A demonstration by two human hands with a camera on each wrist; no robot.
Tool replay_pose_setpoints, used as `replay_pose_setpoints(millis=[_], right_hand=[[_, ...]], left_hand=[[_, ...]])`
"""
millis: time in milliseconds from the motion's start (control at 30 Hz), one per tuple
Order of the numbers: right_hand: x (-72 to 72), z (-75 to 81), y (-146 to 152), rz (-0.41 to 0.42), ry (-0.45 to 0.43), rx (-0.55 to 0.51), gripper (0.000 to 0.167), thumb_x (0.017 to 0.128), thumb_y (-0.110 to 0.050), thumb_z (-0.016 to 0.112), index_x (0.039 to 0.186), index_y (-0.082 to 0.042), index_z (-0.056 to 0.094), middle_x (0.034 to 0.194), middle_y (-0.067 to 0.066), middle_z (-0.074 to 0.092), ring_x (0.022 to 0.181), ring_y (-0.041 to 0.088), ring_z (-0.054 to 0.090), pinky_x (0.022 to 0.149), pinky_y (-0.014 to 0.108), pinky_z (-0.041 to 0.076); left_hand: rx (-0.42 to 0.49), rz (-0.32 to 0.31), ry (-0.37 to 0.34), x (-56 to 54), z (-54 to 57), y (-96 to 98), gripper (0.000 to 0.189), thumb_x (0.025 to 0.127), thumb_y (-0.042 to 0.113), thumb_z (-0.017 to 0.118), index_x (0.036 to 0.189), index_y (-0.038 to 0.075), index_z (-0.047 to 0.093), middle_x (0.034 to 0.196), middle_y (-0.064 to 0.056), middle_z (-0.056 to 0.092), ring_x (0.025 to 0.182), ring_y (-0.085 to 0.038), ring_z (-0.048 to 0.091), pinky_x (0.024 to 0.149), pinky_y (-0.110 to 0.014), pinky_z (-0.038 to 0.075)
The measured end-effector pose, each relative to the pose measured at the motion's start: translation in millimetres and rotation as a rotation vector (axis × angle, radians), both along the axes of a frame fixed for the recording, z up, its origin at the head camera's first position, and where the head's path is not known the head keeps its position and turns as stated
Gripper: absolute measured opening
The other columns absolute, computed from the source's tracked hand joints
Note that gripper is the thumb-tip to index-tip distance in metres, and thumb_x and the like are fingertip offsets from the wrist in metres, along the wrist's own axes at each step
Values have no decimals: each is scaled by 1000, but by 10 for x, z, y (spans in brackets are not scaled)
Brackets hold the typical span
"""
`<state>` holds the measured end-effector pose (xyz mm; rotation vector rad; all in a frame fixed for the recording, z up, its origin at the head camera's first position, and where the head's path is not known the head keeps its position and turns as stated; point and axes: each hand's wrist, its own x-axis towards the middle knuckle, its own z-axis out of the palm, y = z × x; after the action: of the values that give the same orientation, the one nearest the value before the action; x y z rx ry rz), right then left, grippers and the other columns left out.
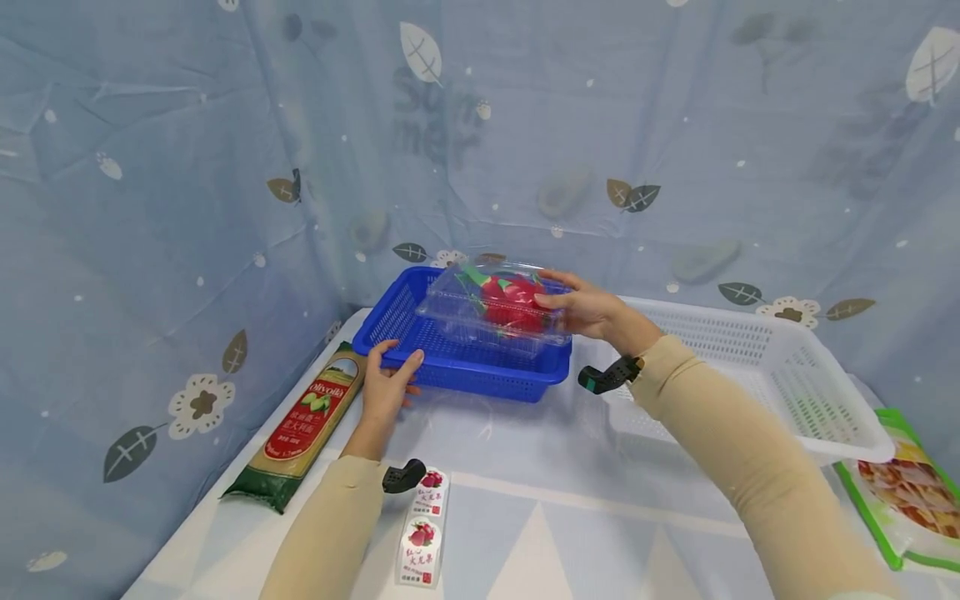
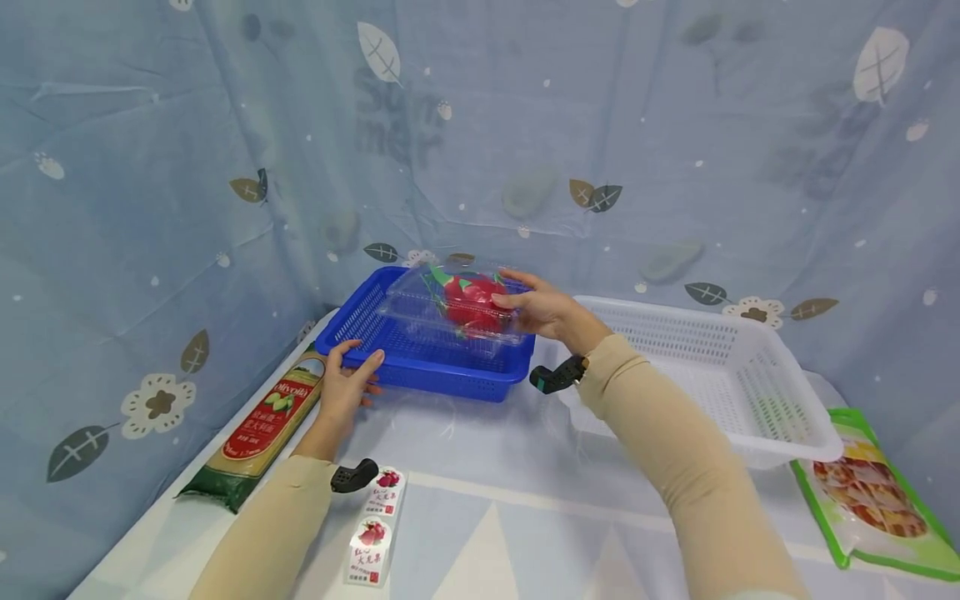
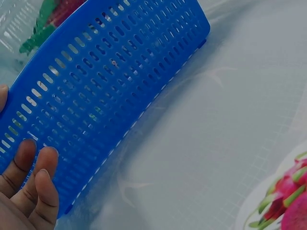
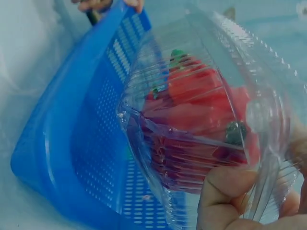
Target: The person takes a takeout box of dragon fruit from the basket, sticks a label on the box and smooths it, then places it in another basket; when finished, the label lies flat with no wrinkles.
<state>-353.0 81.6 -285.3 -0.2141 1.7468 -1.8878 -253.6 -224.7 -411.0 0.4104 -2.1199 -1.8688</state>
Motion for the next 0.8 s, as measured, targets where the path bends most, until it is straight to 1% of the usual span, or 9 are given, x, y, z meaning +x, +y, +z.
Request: replay_pose_setpoints(millis=[100,167,300,400,467,533,633,733,800], right_hand=[[109,64,75,10,18,9,72,99,-5,54,158,-26,18,161,14,17,140,36,32,117,55,30],[181,95,131,24,39,21,72,99,-5,54,158,-26,18,161,14,17,136,33,38,114,53,35],[361,144,269,43,90,62,74,98,-5,57,158,-26,20,161,14,15,122,25,50,98,39,50],[539,170,400,43,129,95,75,96,-7,60,158,-24,21,161,13,13,112,19,53,86,31,52],[670,170,492,44,147,102,75,96,-8,61,158,-23,20,159,12,17,109,16,55,83,28,53],[806,161,585,49,162,101,75,96,-10,62,158,-22,19,153,13,27,105,14,58,81,25,54],[1011,145,722,46,164,90,75,97,-14,62,157,-21,19,136,11,45,102,14,62,79,23,56],[1204,130,842,38,170,96,73,97,-17,62,157,-21,21,122,7,54,101,16,62,77,22,57],[1323,117,910,32,184,107,71,97,-18,62,156,-22,23,119,5,55,103,17,61,78,24,57]], left_hand=[[-9,5,2,-10,-2,7,65,87,49,71,140,26,42,90,-11,64,58,-15,64,53,-33,49],[-18,14,9,-13,-3,10,63,87,49,71,139,27,43,85,-7,63,58,-16,64,53,-34,50],[-30,20,13,-7,-1,21,63,87,50,71,139,27,43,81,-1,61,59,-17,65,55,-35,51],[-33,16,5,-5,-1,32,64,87,51,70,139,28,42,82,-2,61,59,-16,64,55,-34,51],[-34,18,3,-7,-1,34,63,87,51,70,139,28,42,83,-3,62,58,-14,64,54,-33,51],[-37,23,5,-11,1,33,64,87,52,70,139,28,42,83,-4,63,56,-12,63,52,-32,50],[-39,26,5,-12,13,36,65,87,52,70,139,27,42,83,-4,63,55,-11,62,50,-32,50],[-40,23,-6,-6,31,35,66,87,52,69,141,27,41,83,-3,63,57,-13,64,51,-32,50],[-44,22,-18,-4,42,37,66,87,53,69,141,28,40,84,-2,62,58,-15,65,52,-32,51]])
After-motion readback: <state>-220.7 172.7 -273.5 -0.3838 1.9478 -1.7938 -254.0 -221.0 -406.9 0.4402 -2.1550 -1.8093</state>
